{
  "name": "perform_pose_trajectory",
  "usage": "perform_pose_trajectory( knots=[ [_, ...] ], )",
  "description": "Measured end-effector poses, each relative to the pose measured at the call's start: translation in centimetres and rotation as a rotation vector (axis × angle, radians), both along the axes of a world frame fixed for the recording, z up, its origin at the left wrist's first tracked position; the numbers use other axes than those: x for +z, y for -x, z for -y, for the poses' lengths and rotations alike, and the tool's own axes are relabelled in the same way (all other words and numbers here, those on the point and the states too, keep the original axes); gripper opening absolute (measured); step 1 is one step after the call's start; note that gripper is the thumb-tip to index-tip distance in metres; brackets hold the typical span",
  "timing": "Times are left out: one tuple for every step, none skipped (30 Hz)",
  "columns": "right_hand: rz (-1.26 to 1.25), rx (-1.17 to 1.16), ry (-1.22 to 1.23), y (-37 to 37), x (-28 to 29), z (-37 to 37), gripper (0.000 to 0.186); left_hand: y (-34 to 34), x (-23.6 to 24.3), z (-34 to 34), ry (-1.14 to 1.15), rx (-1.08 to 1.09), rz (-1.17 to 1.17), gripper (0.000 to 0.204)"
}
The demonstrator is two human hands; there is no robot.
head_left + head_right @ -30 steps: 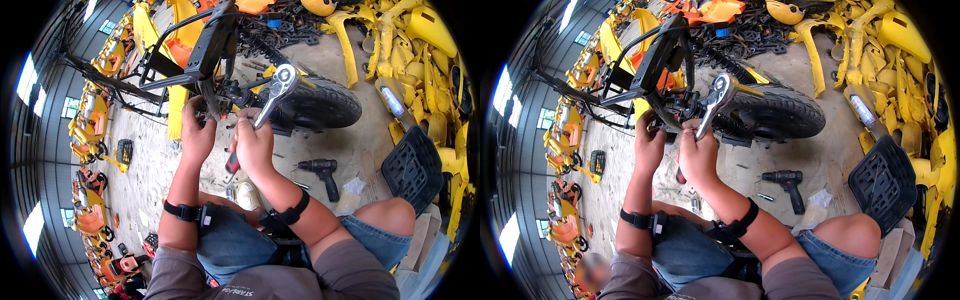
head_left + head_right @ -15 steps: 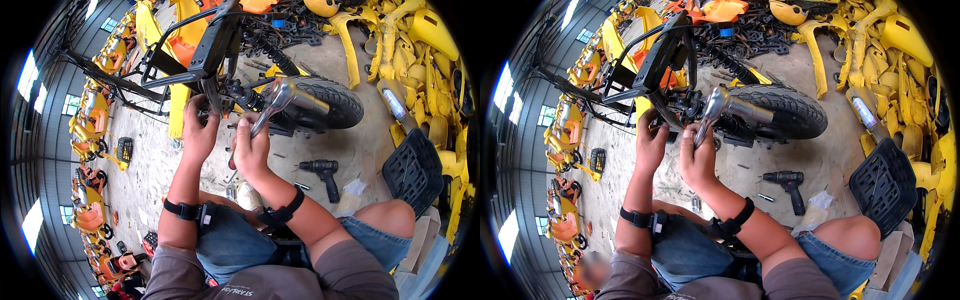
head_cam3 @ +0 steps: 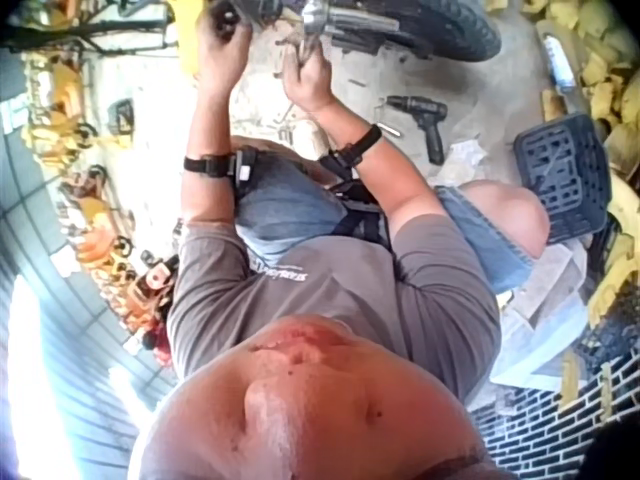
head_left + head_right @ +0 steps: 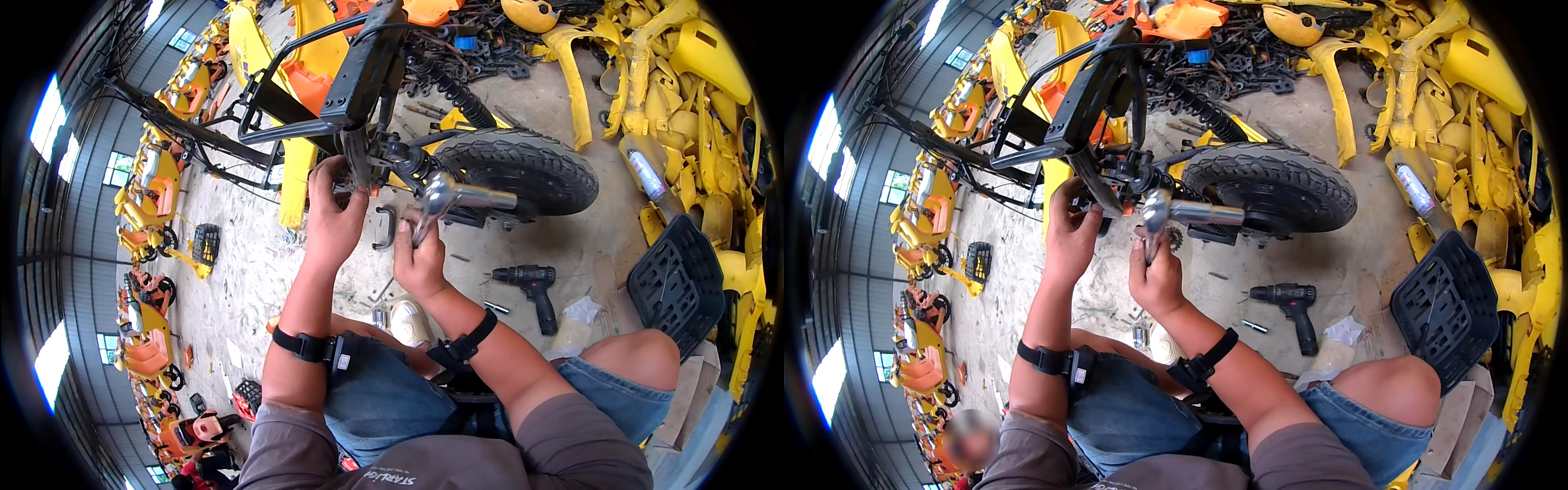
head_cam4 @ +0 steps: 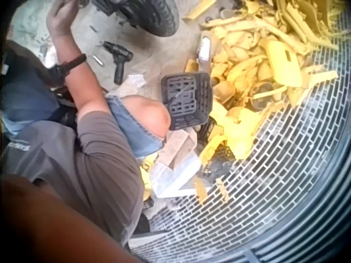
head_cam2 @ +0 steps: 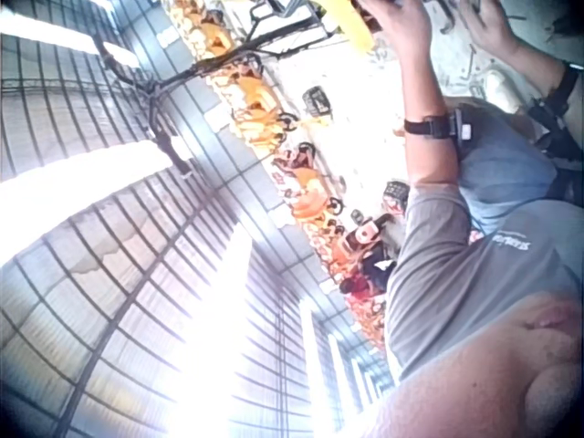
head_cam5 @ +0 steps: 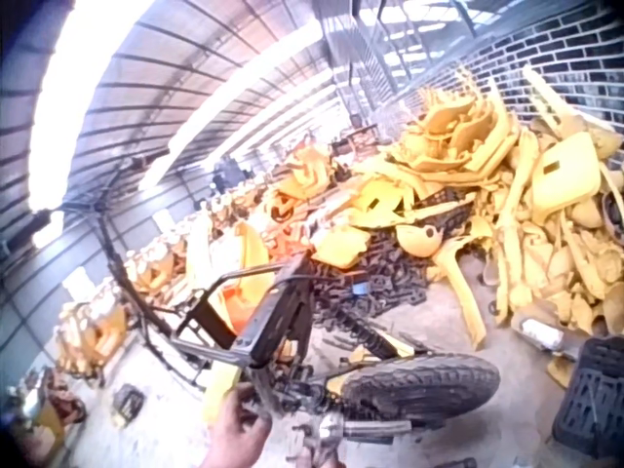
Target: The person uses a wrench and pliers to work on the rear wheel assembly and suspension of a scooter frame. They loosen bolts and handle small metal components by hand while seated.
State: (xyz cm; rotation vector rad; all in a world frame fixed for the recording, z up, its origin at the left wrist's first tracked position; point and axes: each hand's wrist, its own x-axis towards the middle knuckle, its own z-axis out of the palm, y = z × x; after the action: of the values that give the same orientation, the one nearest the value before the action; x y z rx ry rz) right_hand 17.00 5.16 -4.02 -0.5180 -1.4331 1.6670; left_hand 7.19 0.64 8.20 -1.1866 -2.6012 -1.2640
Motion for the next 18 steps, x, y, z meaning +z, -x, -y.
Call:
perform_pose_trajectory(
  knots=[
    [0.033,0.02,-0.088,-0.3,-0.6,-0.3,0.024,0.0,-0.1,0.1,-0.001,-0.008,-0.021,0.047],
    [0.065,0.04,-0.177,-0.5,-1.0,-0.3,0.024,0.1,-0.1,0.2,-0.002,-0.017,-0.043,0.047],
    [0.109,0.0,-0.223,-0.3,-0.7,-0.6,0.025,0.2,0.0,0.2,-0.005,-0.026,-0.067,0.047],
    [0.152,-0.041,-0.27,0.1,-0.4,-1.1,0.026,0.2,0.1,0.3,0.009,-0.013,-0.034,0.047],
    [0.195,-0.082,-0.317,0.5,-0.1,-1.5,0.026,0.2,0.3,0.4,0.024,0.001,-0.001,0.046],
    [0.311,0.04,-0.165,0.5,0.6,-2.0,0.024,0.2,0.4,0.5,0.04,0.011,0.032,0.046],
    [0.315,0.036,-0.167,0.6,0.6,-1.8,0.023,0.2,0.4,0.5,0.034,-0.001,0.023,0.046],
    [0.318,0.031,-0.168,0.6,0.5,-1.7,0.023,0.3,0.3,0.5,0.028,-0.012,0.015,0.046],
    [0.325,0.031,-0.171,0.6,0.5,-1.5,0.023,0.3,0.3,0.6,0.021,-0.02,0.009,0.047],
    [0.326,0.037,-0.132,0.6,0.5,-1.2,0.02,0.4,0.3,0.6,0.019,-0.023,0.01,0.047],
    [0.305,0.038,-0.134,0.6,0.5,-1.1,0.02,0.5,0.4,0.6,0.017,-0.026,0.012,0.047],
    [0.284,0.036,-0.138,0.5,0.5,-1.1,0.019,0.6,0.5,0.6,0.013,-0.032,0.014,0.048],
    [0.262,0.035,-0.141,0.5,0.5,-1.1,0.019,0.7,0.3,0.7,0.024,-0.031,-0.004,0.048],
    [0.185,0.019,-0.121,0.5,0.5,-1.1,0.018,0.8,0.1,0.9,0.035,-0.03,-0.021,0.049],
    [0.104,0.003,-0.099,0.5,0.6,-1.0,0.016,1.0,0.1,1.0,0.047,-0.03,-0.041,0.049],
    [0.024,-0.013,-0.078,0.5,0.7,-0.9,0.015,0.9,0.1,1.0,0.052,-0.03,-0.048,0.049],
    [0.0,-0.005,-0.022,0.3,0.7,-0.9,0.014,0.8,0.2,1.0,0.058,-0.029,-0.056,0.05],
    [-0.02,0.007,0.032,-0.1,1.0,-0.9,0.013,0.7,0.2,1.1,0.063,-0.026,-0.06,0.05]
  ],
)
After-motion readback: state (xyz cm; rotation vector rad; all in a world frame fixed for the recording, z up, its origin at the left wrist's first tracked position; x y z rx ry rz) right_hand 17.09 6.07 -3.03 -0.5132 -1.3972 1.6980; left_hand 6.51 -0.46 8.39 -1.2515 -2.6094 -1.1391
